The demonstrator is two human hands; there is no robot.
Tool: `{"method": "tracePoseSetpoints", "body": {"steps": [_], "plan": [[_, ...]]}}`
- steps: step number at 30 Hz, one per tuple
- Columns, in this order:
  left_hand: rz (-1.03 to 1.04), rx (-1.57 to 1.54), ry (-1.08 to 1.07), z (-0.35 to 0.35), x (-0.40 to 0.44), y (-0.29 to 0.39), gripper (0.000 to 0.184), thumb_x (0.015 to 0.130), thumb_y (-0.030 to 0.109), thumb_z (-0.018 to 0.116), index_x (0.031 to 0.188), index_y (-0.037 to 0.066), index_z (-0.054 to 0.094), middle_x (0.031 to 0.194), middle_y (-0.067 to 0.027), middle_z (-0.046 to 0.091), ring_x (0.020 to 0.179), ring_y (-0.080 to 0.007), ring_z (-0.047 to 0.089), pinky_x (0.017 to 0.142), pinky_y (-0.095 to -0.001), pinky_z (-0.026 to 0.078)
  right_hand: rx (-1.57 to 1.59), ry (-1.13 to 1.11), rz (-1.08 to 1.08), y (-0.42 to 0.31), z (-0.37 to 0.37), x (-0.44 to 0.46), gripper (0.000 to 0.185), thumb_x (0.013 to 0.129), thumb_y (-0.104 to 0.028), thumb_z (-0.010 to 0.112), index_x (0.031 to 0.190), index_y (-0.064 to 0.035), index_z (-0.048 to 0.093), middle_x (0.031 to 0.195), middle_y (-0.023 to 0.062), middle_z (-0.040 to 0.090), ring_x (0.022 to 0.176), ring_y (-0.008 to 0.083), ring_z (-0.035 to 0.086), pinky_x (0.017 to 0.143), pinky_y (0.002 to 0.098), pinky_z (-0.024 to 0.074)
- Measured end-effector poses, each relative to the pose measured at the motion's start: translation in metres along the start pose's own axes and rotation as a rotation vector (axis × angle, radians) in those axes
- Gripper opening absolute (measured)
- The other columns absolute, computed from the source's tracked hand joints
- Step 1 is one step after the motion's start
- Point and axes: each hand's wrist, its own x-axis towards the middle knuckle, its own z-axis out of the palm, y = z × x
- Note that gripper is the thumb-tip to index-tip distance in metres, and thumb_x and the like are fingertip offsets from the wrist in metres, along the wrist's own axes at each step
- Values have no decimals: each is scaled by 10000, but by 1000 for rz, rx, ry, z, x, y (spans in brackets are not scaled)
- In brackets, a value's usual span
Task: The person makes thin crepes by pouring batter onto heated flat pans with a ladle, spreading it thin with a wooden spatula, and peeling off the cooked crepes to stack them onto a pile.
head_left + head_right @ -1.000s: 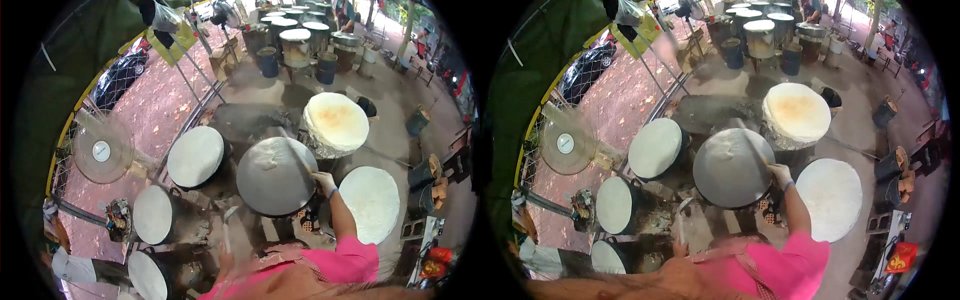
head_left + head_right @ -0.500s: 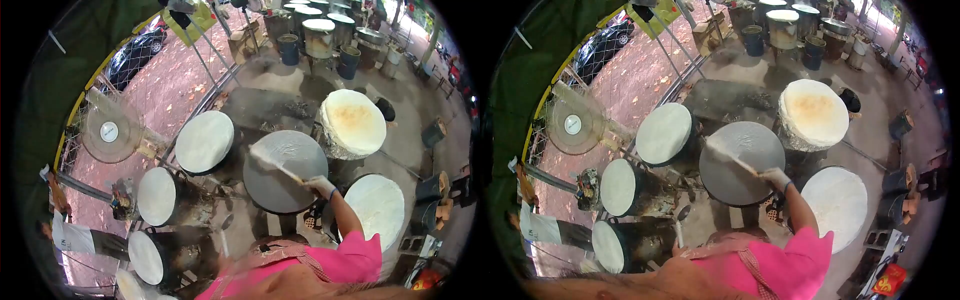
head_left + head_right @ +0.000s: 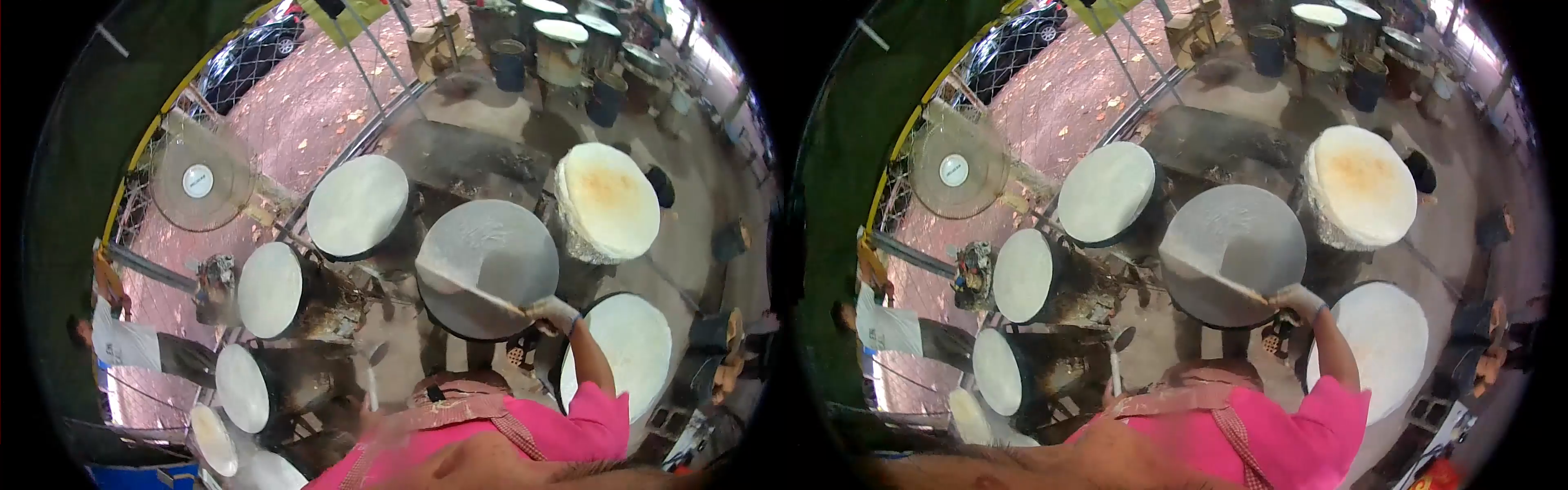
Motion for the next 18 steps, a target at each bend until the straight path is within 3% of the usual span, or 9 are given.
{"method": "tracePoseSetpoints", "body": {"steps": [3,5,6,7,10,12,13,16,18], "plan": [[127,9,27,-5,-5,6,674,733,8,558,1363,133,353,936,-104,596,764,-175,564,676,-317,459,-28,42,-162,18,-22,8,200,702,-189,717,791,-25,646,597,0,536,498,71,483,438,244,364],[263,102,73,-9,-3,-7,666,738,2,554,1360,133,355,942,-94,590,757,-178,559,666,-315,459,146,197,-176,-27,-17,33,242,700,-179,694,881,-23,653,642,-21,544,553,64,474,494,222,367],[255,128,84,-9,-4,-7,658,741,-2,549,1356,137,359,942,-98,589,759,-179,558,664,-315,458,90,276,-3,-44,-18,46,208,705,-166,667,854,-20,654,657,-22,546,535,61,450,484,219,352],[247,155,95,-10,-7,-6,650,744,-6,544,1351,141,364,941,-101,587,760,-181,557,661,-315,457,-9,257,23,-52,-21,60,205,694,-169,670,833,-19,657,657,-22,540,542,63,459,486,230,359],[74,135,65,-10,-17,13,672,731,18,585,1350,149,358,1029,-106,550,864,-177,530,729,-315,434,-96,75,98,-31,-17,71,185,703,-197,683,770,-26,662,594,1,533,469,83,450,402,271,359],[-39,102,9,-13,-27,26,734,709,54,647,1365,138,330,1158,-93,503,999,-175,497,825,-307,406,-201,-57,174,-25,-28,31,242,680,-137,694,890,-18,674,689,39,607,582,98,524,550,275,436],[-108,82,-23,-13,-33,37,780,696,75,684,1377,127,308,1243,-83,476,1086,-176,478,887,-299,389,-169,-72,91,12,-41,17,216,677,-128,695,859,-14,673,696,46,617,587,102,530,560,279,444],[11,75,23,-10,-39,32,704,714,29,612,1356,121,340,1078,-85,527,934,-179,502,787,-301,409,-240,-159,-95,30,-77,5,180,661,-114,699,802,-7,668,715,58,632,620,117,552,588,278,457],[234,129,106,-10,-36,-2,607,740,-23,506,1319,122,397,803,-72,586,653,-167,537,588,-311,456,-329,-98,-291,7,-67,21,170,648,-109,695,783,-12,665,702,58,625,618,116,553,585,270,455]]}}
